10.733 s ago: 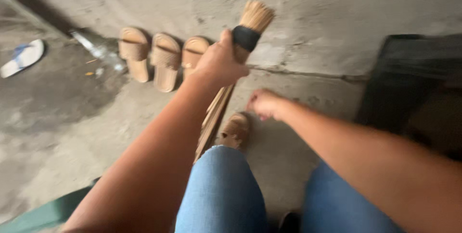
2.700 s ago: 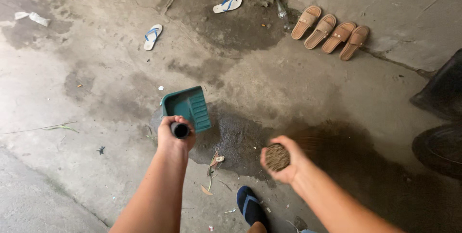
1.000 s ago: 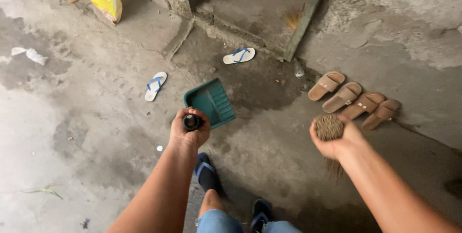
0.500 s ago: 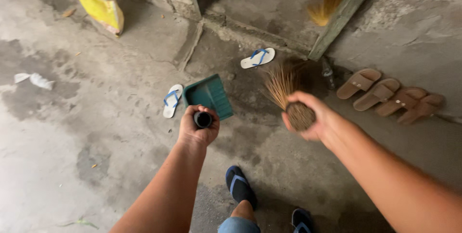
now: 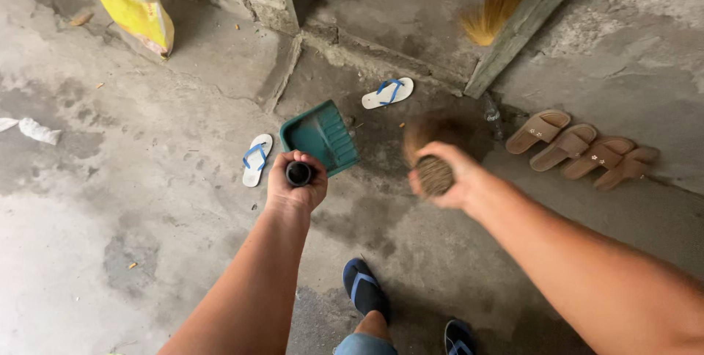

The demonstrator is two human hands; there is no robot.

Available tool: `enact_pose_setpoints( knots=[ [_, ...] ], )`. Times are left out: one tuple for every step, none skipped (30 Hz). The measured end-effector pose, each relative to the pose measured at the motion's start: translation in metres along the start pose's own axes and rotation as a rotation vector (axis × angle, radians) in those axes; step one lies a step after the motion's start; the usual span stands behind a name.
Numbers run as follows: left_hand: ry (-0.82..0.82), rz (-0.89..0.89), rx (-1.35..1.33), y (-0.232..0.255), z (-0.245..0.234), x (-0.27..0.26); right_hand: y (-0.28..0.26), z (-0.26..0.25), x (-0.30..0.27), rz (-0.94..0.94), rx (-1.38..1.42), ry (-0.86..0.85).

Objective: The person sweeps a concrete floor using a traditional straw broom and a green dustpan. They gather debris into a pile and sweep it into the dustpan, moving around a parked motorcycle and scattered footwear.

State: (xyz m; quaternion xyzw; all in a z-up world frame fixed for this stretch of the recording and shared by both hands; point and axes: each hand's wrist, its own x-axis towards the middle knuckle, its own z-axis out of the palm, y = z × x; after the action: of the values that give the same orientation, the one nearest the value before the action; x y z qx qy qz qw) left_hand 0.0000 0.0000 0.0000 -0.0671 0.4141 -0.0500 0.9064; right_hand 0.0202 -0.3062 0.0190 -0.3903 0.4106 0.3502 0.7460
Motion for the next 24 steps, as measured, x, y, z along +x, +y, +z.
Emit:
enact_pose_setpoints(
  knots=[
    [0.002,-0.003,-0.002,0.001,0.000,-0.003,0.009,0.012,0.001,0.043,-0.079,0.005],
    [0.004,-0.006,-0.004,0.003,0.000,-0.006,0.021,0.020,-0.006,0.085,-0.158,0.009],
    [0.006,-0.011,-0.008,0.007,-0.001,-0.010,0.034,0.025,-0.017,0.127,-0.238,0.016],
    [0.025,0.006,-0.002,0.010,-0.001,-0.013,0.040,0.017,-0.036,0.125,-0.321,-0.010],
    [0.043,0.022,0.003,0.014,-0.001,-0.017,0.043,0.004,-0.059,0.122,-0.406,-0.033],
    [0.061,0.038,0.008,0.017,-0.001,-0.019,0.043,-0.012,-0.082,0.061,-0.529,0.095],
    [0.049,0.022,0.005,0.020,0.000,-0.021,0.042,-0.029,-0.104,0.102,-0.449,0.144],
    [0.037,0.007,0.004,0.024,0.002,-0.023,0.041,-0.047,-0.125,0.050,-0.479,0.103],
    [0.023,-0.008,0.003,0.026,0.004,-0.024,0.044,-0.060,-0.140,-0.003,-0.508,0.061],
    [0.022,0.005,-0.022,0.028,0.005,-0.025,0.051,-0.066,-0.146,-0.014,-0.452,0.082],
    [0.023,0.022,-0.047,0.032,0.005,-0.026,0.055,-0.068,-0.146,-0.022,-0.398,0.100],
    [0.023,0.039,-0.073,0.035,0.005,-0.027,0.058,-0.065,-0.140,-0.029,-0.343,0.117],
    [0.027,0.053,-0.113,0.040,0.003,-0.030,0.063,-0.055,-0.125,-0.065,-0.315,0.195],
    [0.031,0.067,-0.153,0.044,0.001,-0.032,0.067,-0.039,-0.104,-0.102,-0.287,0.271],
    [0.036,0.087,-0.192,0.052,-0.002,-0.035,0.067,-0.020,-0.079,-0.123,-0.200,0.242],
    [0.019,0.093,-0.179,0.058,-0.006,-0.038,0.066,-0.001,-0.054,-0.141,-0.114,0.213],
    [0.004,0.098,-0.162,0.064,-0.010,-0.040,0.062,0.018,-0.030,-0.142,-0.126,0.168],
    [-0.010,0.102,-0.145,0.070,-0.015,-0.042,0.061,0.036,-0.007,-0.072,-0.224,0.090],
    [-0.010,0.093,-0.125,0.075,-0.018,-0.043,0.066,0.049,0.008,-0.007,-0.318,0.017],
    [-0.011,0.085,-0.106,0.081,-0.020,-0.045,0.075,0.057,0.017,0.067,-0.440,0.004],
    [-0.016,0.070,-0.091,0.083,-0.021,-0.045,0.076,0.061,0.018,0.136,-0.566,-0.003],
    [-0.010,0.088,-0.071,0.086,-0.021,-0.044,0.079,0.061,0.012,0.205,-0.692,-0.009],
    [-0.004,0.105,-0.053,0.088,-0.020,-0.045,0.084,0.055,-0.003,0.205,-0.693,0.004],
    [0.002,0.121,-0.034,0.091,-0.019,-0.047,0.088,0.047,-0.023,0.204,-0.695,0.018]
  ],
)
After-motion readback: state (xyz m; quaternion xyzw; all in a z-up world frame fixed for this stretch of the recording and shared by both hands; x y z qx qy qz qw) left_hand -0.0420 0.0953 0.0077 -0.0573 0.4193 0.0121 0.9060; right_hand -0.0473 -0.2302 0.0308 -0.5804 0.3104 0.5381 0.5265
